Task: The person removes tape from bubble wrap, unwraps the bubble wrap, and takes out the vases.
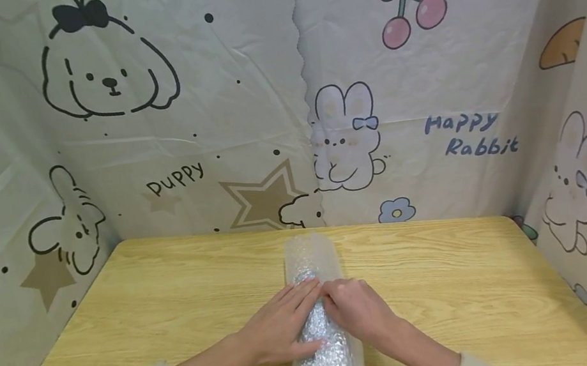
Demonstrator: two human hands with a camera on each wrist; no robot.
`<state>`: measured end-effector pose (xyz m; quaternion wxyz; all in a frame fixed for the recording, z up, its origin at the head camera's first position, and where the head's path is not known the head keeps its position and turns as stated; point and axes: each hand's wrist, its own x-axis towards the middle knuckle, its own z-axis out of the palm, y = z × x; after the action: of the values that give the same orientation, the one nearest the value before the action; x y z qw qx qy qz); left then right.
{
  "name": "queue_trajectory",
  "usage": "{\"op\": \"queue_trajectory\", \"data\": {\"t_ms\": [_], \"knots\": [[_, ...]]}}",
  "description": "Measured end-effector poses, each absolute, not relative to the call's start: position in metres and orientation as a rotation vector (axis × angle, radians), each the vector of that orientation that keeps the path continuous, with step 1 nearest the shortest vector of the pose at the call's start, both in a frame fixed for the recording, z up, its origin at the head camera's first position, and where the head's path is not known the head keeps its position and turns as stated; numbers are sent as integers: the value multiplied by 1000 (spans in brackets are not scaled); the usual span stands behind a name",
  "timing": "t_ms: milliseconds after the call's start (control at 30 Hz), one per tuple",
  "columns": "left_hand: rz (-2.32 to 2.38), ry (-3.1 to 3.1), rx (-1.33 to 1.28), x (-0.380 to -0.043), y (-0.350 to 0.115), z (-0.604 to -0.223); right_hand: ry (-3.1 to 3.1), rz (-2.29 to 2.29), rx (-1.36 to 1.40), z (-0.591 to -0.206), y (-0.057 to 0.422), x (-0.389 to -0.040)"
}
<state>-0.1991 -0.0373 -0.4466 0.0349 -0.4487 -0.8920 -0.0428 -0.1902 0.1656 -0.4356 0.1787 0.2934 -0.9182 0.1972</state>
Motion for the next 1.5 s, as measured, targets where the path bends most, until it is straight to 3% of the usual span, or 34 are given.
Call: {"op": "queue_trajectory", "data": {"t_ms": [1500], "knots": [[-223, -2720, -1392, -200, -38, -452, -2603, 899, 671, -448, 189, -191]]}}
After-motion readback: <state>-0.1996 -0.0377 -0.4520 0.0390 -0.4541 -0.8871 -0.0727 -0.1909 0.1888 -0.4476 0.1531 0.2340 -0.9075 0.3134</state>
